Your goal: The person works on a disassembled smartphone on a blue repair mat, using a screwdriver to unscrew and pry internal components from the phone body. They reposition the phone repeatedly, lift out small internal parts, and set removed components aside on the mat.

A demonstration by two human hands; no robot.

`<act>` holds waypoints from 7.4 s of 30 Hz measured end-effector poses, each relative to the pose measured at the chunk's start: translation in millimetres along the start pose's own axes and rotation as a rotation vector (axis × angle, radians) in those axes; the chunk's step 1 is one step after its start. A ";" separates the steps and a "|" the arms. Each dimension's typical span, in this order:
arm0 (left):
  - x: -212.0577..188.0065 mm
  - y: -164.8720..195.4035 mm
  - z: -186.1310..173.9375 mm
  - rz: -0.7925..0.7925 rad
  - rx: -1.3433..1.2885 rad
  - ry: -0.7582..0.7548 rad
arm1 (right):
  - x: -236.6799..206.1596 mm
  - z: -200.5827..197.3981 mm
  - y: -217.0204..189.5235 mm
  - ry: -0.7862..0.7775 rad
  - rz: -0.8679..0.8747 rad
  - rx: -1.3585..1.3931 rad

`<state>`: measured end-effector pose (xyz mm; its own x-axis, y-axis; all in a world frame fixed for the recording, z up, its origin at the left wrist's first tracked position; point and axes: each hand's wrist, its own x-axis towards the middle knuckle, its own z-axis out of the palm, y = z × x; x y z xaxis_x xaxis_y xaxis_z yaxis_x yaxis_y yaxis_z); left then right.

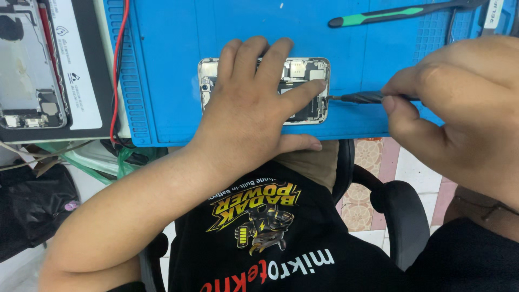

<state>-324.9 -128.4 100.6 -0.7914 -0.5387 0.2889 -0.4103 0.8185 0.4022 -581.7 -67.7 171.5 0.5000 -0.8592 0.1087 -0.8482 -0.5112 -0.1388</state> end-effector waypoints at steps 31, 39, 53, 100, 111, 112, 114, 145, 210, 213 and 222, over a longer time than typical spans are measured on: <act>-0.6 -3.9 -0.8 -0.003 -0.003 -0.017 | 15.9 -13.1 -14.7 -0.105 0.075 -0.074; 3.8 -0.8 -1.5 -0.085 -0.103 0.009 | 0.0 0.7 -1.6 -0.009 0.220 0.163; -2.7 1.2 -22.9 -0.252 -0.641 0.159 | -37.7 67.3 10.0 0.401 0.641 1.374; -2.2 2.0 -6.7 0.027 -0.025 -0.029 | -4.8 3.1 -23.0 -0.016 0.197 0.177; -9.2 -1.4 1.6 0.027 -0.003 -0.029 | -3.4 3.6 -24.6 -0.048 0.172 0.102; -9.2 -1.5 1.3 0.023 -0.008 -0.026 | -2.3 2.2 -25.2 -0.042 0.173 0.120; -9.1 -2.5 0.6 0.016 -0.013 -0.017 | 0.9 0.2 -26.3 -0.037 0.177 0.144; -1.6 1.5 -7.6 0.020 -0.027 -0.008 | 25.5 -19.6 -32.5 -0.325 0.018 -0.347; 8.7 10.4 -26.4 -0.037 -0.140 -0.037 | -26.2 8.4 -7.6 0.068 0.382 0.332; 9.9 9.1 -17.9 -0.013 -0.111 -0.043 | -19.5 6.5 -10.8 0.066 0.348 0.296; 4.6 7.3 -10.7 -0.009 -0.082 -0.043 | -12.3 1.8 -17.6 0.036 0.199 0.159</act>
<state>-326.6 -127.1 114.1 -0.8072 -0.5358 0.2479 -0.3808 0.7934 0.4748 -572.6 -48.2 170.8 0.3168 -0.9434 0.0984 -0.8897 -0.3315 -0.3141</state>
